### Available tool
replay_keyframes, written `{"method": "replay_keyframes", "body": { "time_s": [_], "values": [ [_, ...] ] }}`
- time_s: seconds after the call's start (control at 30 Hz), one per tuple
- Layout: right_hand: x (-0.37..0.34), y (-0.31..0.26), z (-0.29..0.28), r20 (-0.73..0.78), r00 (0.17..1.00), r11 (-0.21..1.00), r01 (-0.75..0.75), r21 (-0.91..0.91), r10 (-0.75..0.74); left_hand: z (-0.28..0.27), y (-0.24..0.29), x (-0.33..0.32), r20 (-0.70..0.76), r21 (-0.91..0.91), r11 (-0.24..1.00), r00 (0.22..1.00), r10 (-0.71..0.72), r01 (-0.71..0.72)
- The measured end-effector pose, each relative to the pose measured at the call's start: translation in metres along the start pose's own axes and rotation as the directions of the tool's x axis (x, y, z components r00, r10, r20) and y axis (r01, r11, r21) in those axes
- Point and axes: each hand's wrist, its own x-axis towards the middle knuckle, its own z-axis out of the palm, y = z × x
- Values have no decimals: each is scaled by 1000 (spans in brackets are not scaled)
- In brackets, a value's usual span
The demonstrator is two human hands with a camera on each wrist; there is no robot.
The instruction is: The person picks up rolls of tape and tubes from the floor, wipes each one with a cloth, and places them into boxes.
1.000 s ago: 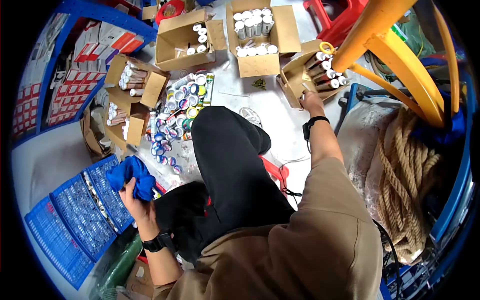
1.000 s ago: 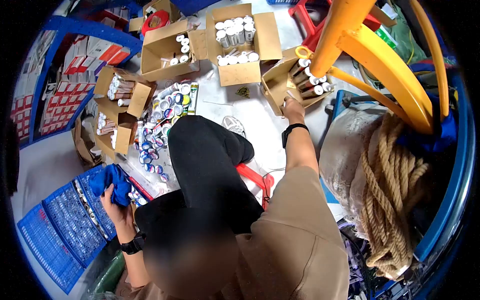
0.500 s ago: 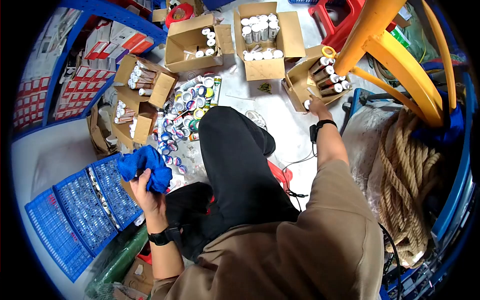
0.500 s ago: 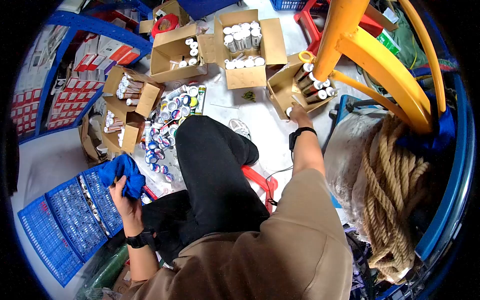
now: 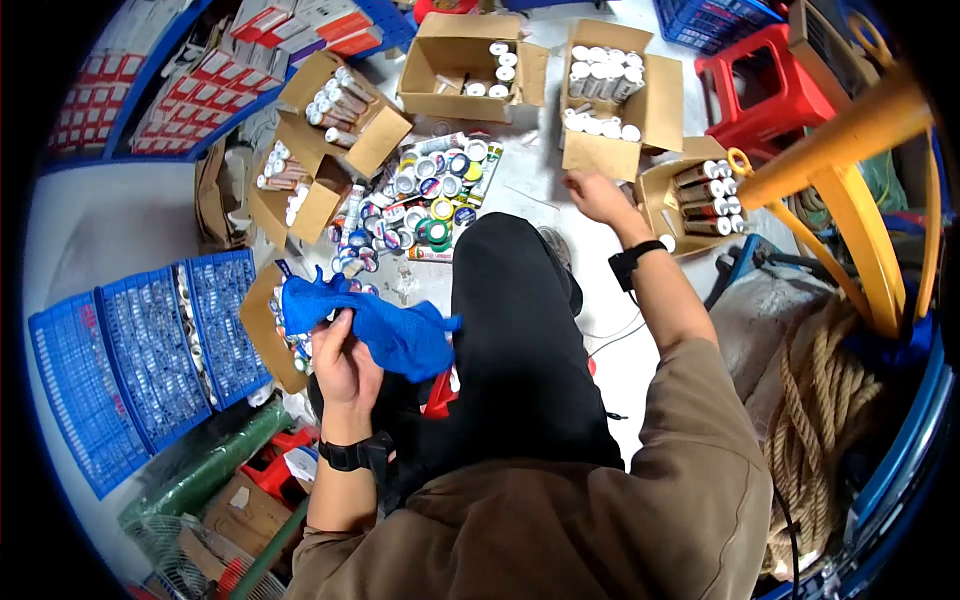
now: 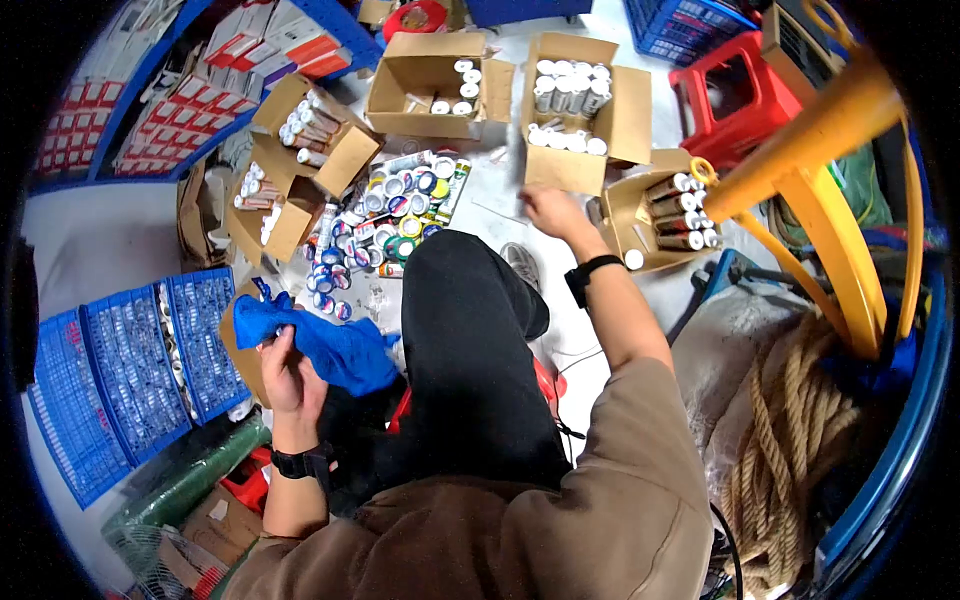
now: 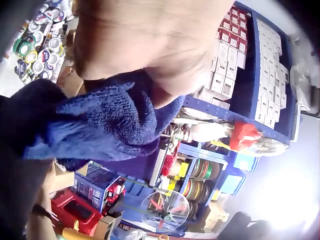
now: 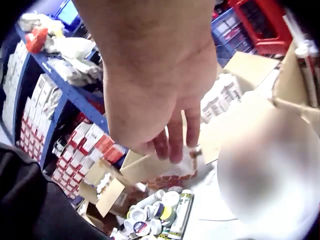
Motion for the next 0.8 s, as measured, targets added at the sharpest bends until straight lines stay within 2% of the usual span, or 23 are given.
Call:
{"method": "replay_keyframes", "body": {
  "time_s": [0.03,0.07,0.13,0.17,0.2,0.27,0.3,0.33,0.4,0.47,0.5,0.53,0.6,0.67,0.73,0.8],
  "values": [
    [20,-9,8,119,993,999,-27,42,22,-2,0,2,53,-33,999,999,-13,15],
    [40,-14,19,134,991,999,-19,40,13,-9,0,6,36,-40,999,999,-11,12],
    [76,-21,48,287,958,995,37,-92,-10,-24,0,11,3,-49,996,997,-72,72],
    [93,-27,56,400,914,991,-11,-136,65,-27,1,13,-23,-27,998,998,-50,49],
    [108,-26,69,412,909,991,-1,-137,57,-21,3,16,-36,-53,998,999,-20,18],
    [135,-26,100,493,862,961,27,-274,116,-36,4,25,-53,-67,997,998,-26,22],
    [152,-31,109,577,795,948,4,-317,189,-45,4,31,-72,-70,997,997,-24,19],
    [165,-27,124,591,786,950,18,-313,180,-55,3,36,-83,-70,997,996,-32,27],
    [188,-25,153,544,828,931,83,-355,134,-71,1,41,-113,-69,997,993,-43,35],
    [210,-27,180,557,817,927,80,-366,149,-84,1,43,-233,17,990,963,-132,140],
    [217,-28,193,520,843,918,87,-387,139,-88,-3,46,-320,44,987,939,-130,152],
    [223,-28,205,481,867,908,92,-409,129,-91,-4,52,-332,44,987,934,-134,157],
    [230,-28,224,454,880,891,86,-445,141,-90,-3,61,-414,33,957,876,-249,288],
    [236,-28,238,462,870,870,84,-486,174,-81,-5,72,-401,0,968,887,-231,252],
    [237,-27,251,392,899,866,29,-498,196,-73,-5,82,-423,-68,976,880,-215,206],
    [235,-21,262,334,930,856,45,-515,152,-88,-11,82,-417,-71,972,879,-233,224]
  ]
}}
